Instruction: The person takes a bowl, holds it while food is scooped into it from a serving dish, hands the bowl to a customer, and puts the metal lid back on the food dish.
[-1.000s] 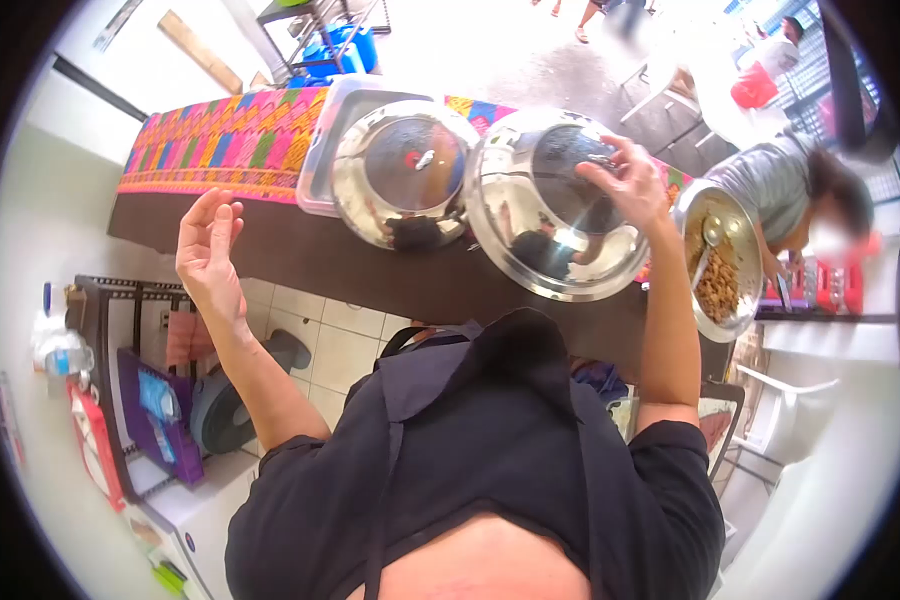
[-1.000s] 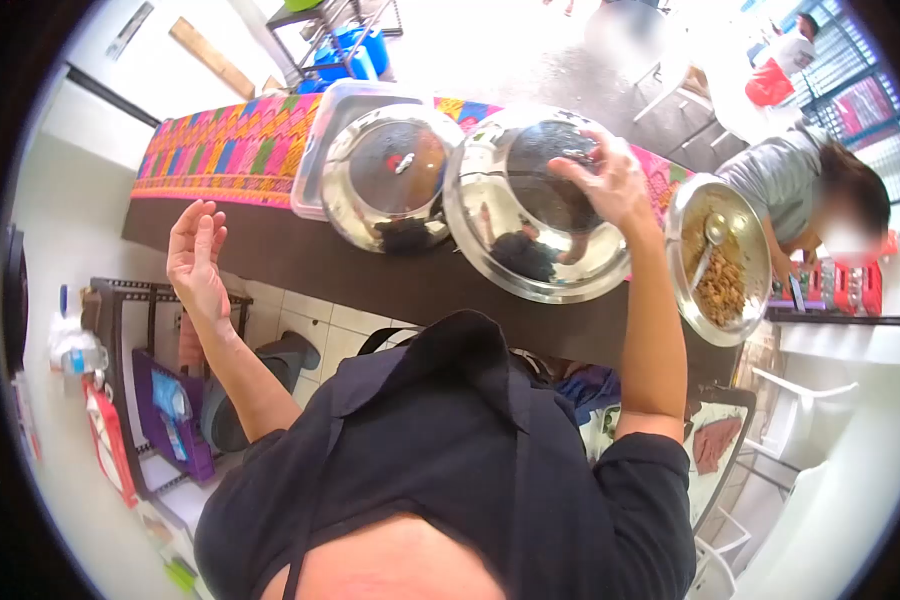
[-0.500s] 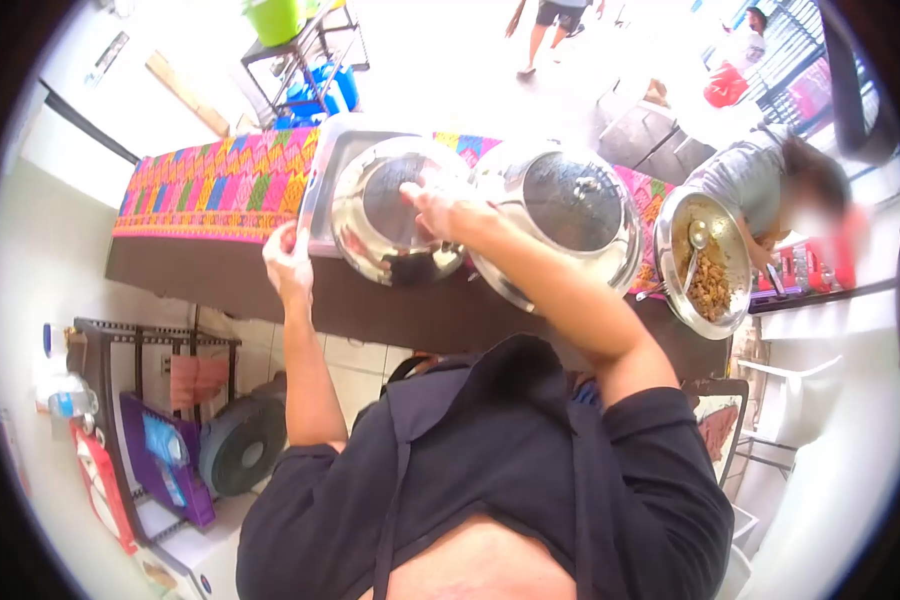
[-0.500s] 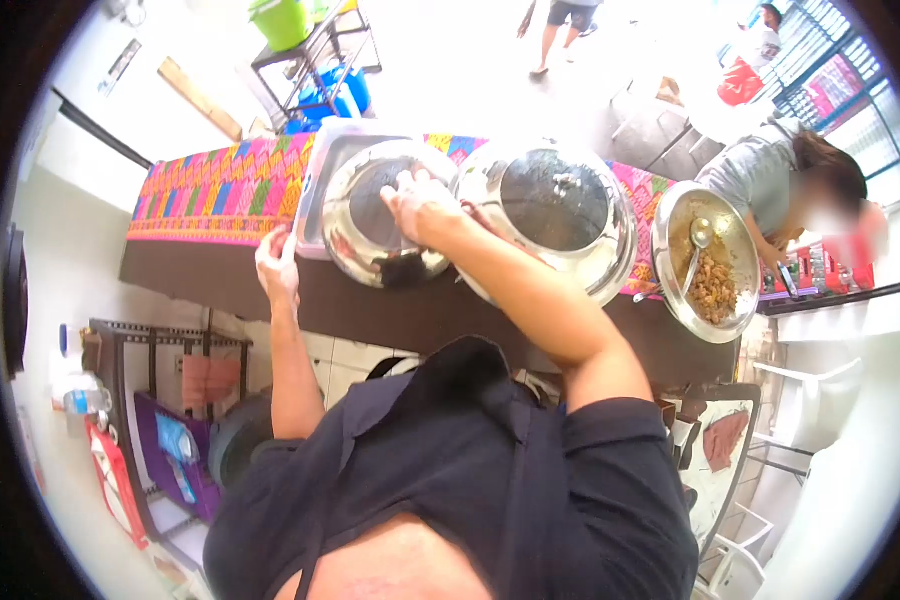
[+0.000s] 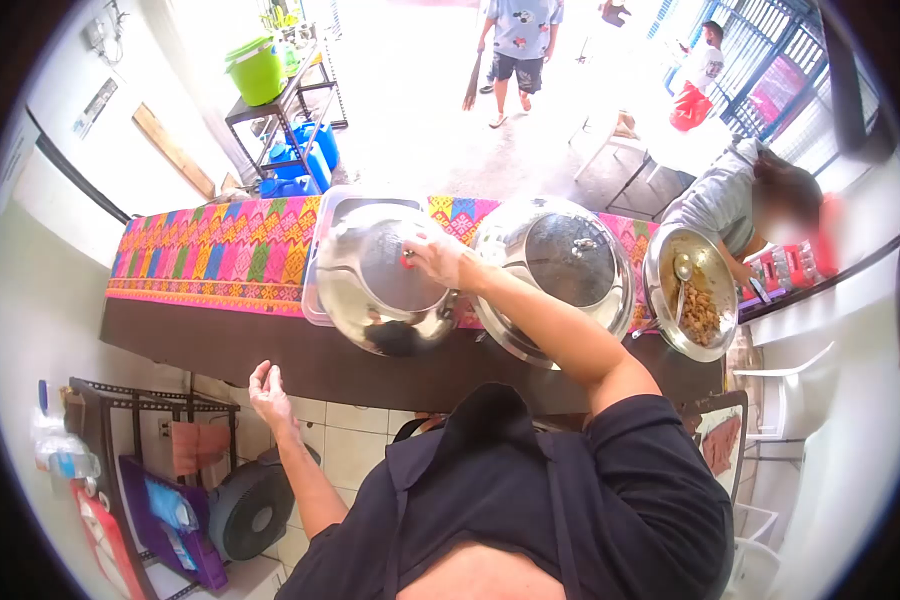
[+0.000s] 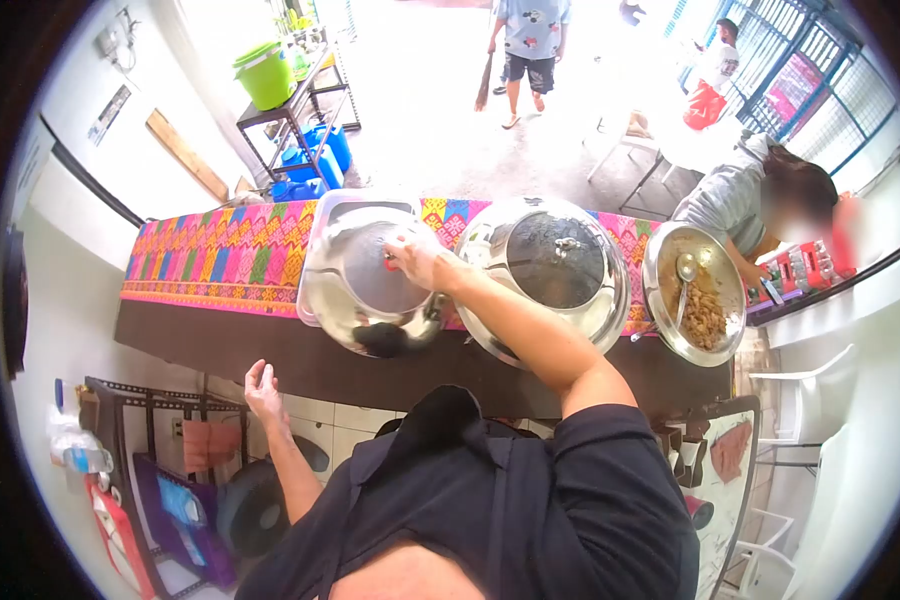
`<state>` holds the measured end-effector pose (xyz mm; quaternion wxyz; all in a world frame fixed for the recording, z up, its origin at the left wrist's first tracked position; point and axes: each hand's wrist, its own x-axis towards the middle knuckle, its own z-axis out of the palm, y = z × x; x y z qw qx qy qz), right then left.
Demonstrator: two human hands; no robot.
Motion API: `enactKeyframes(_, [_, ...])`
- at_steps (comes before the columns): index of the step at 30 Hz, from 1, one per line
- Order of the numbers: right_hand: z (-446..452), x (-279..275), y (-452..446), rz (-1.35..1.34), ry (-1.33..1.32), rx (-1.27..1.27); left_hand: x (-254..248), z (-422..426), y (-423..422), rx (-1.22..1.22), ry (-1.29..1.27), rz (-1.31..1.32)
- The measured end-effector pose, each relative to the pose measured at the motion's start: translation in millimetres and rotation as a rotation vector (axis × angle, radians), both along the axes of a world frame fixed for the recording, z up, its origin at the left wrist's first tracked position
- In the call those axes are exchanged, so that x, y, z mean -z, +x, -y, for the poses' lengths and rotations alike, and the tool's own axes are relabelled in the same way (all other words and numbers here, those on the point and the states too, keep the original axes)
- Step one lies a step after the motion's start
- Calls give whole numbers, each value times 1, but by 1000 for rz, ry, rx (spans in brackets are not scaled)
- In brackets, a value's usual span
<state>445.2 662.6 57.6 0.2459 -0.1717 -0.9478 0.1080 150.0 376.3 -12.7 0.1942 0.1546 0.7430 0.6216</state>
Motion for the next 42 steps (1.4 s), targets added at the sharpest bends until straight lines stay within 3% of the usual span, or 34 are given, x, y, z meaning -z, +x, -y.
enactKeyframes(2, [6,-20,-1,-97,76,-23,-12,-4,3,1,-3,28])
enactKeyframes(4, [10,-46,-7,-231,-297,49,-13,-16,3,-20,24,32])
enactKeyframes(6, [6,-74,-4,-337,168,-29,-15,-26,1,11,51,2])
enactKeyframes(8, [28,-130,19,-469,-435,163,-9,-36,0,52,88,-21])
enactKeyframes(14, [49,-235,172,-684,-243,745,-17,-64,12,164,141,-92])
enactKeyframes(15, [38,-237,210,-732,-153,669,-20,-67,17,175,132,-87])
enactKeyframes(16, [54,-258,231,-667,-148,979,-25,-71,22,176,151,-110])
enactKeyframes(17, [70,-287,248,-522,-355,1344,-29,-76,27,175,171,-133])
enactKeyframes(19, [52,-260,325,-632,-14,1096,-37,-84,39,165,172,-131])
enactKeyframes(21, [35,-233,407,-343,149,1173,-43,-94,50,183,198,-207])
enactKeyframes(25, [30,-164,475,-174,197,1347,-49,-111,69,234,233,-237])
enactKeyframes(27, [29,-132,492,-124,85,1430,-59,-115,84,268,219,-242])
enactKeyframes(32, [17,-66,524,-19,163,1395,-70,-113,108,297,194,-277])
enactKeyframes(35, [14,-55,529,7,127,1398,-72,-107,117,305,209,-274])
enactKeyframes(37, [12,-50,530,35,254,1357,-70,-104,122,309,198,-258])
enactKeyframes(42, [9,-40,532,-5,170,1370,-68,-98,128,291,163,-267])
